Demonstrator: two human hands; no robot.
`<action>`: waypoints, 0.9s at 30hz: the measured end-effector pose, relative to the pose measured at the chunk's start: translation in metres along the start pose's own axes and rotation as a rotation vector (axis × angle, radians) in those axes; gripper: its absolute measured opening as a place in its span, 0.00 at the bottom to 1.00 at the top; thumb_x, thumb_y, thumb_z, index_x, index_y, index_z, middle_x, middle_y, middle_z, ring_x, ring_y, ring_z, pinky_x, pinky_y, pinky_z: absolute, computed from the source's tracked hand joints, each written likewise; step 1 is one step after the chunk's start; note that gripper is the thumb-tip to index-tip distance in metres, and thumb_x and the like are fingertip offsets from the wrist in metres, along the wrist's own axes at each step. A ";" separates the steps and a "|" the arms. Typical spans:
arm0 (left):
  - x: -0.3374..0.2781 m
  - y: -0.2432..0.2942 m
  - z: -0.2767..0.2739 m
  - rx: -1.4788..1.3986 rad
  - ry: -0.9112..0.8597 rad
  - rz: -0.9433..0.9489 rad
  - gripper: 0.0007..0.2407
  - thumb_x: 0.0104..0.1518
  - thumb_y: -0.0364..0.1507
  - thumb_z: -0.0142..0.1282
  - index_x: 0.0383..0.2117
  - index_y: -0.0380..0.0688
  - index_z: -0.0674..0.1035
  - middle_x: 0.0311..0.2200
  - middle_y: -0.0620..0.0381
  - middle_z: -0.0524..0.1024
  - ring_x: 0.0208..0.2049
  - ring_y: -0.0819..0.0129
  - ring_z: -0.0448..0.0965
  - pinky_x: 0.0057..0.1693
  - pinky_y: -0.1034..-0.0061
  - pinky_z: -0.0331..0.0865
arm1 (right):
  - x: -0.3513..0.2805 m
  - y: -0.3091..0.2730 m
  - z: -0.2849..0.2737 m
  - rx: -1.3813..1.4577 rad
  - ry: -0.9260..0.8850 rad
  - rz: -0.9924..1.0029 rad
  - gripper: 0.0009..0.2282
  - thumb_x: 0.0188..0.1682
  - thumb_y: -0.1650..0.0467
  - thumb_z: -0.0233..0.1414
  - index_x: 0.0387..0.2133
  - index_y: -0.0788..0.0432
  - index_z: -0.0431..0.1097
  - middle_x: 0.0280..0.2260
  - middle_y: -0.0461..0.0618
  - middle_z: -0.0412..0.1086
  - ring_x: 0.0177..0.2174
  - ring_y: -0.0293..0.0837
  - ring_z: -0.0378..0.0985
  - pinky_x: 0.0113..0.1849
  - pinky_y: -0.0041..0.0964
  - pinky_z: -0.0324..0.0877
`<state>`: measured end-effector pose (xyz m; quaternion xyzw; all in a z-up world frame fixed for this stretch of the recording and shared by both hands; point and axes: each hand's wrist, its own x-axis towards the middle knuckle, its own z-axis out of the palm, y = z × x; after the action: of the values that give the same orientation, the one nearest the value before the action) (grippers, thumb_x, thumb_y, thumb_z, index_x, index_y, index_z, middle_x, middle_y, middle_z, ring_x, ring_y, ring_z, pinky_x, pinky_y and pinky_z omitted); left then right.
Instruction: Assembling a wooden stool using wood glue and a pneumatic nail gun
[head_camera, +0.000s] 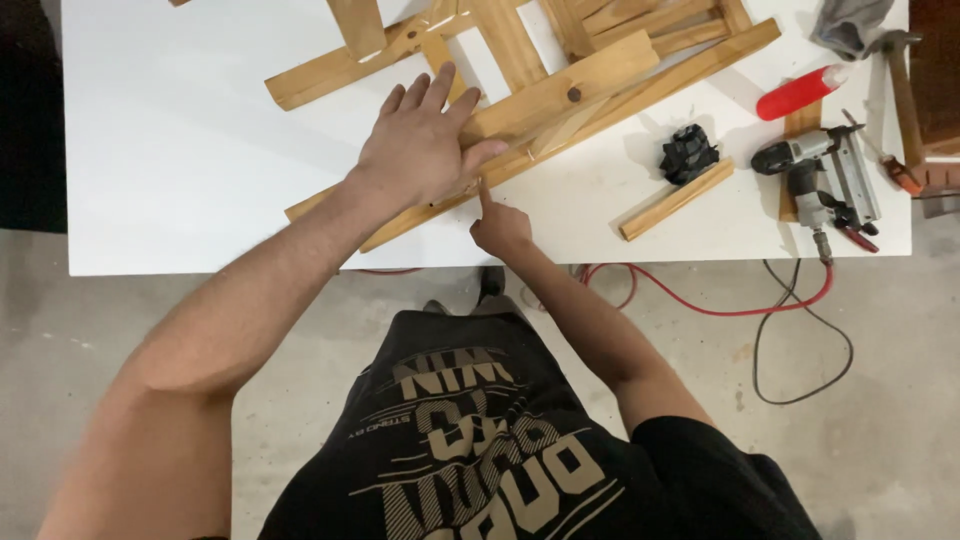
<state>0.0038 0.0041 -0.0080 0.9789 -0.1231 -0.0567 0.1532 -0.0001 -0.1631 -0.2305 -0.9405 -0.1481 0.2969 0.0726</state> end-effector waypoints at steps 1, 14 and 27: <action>-0.001 0.001 0.001 0.001 -0.020 -0.012 0.35 0.65 0.59 0.30 0.68 0.44 0.63 0.70 0.36 0.50 0.68 0.36 0.52 0.69 0.45 0.46 | 0.005 -0.003 0.009 0.032 0.006 0.003 0.37 0.48 0.66 0.44 0.73 0.44 0.38 0.36 0.55 0.77 0.37 0.62 0.78 0.38 0.54 0.72; -0.004 0.002 -0.008 -0.027 -0.065 -0.011 0.34 0.65 0.58 0.30 0.67 0.43 0.63 0.70 0.36 0.49 0.68 0.37 0.51 0.68 0.45 0.46 | -0.007 0.004 0.032 0.950 0.008 0.023 0.38 0.44 0.70 0.53 0.73 0.41 0.48 0.24 0.45 0.67 0.18 0.42 0.67 0.25 0.35 0.68; -0.004 0.000 -0.003 -0.027 -0.037 -0.005 0.34 0.65 0.59 0.30 0.65 0.44 0.65 0.70 0.36 0.51 0.67 0.37 0.54 0.67 0.45 0.48 | 0.017 0.022 0.046 1.137 0.268 0.069 0.22 0.43 0.72 0.52 0.54 0.60 0.73 0.17 0.46 0.67 0.14 0.37 0.64 0.20 0.33 0.64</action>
<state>0.0006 0.0058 -0.0046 0.9758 -0.1228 -0.0767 0.1640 -0.0085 -0.1764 -0.2819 -0.7874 0.0758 0.2104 0.5744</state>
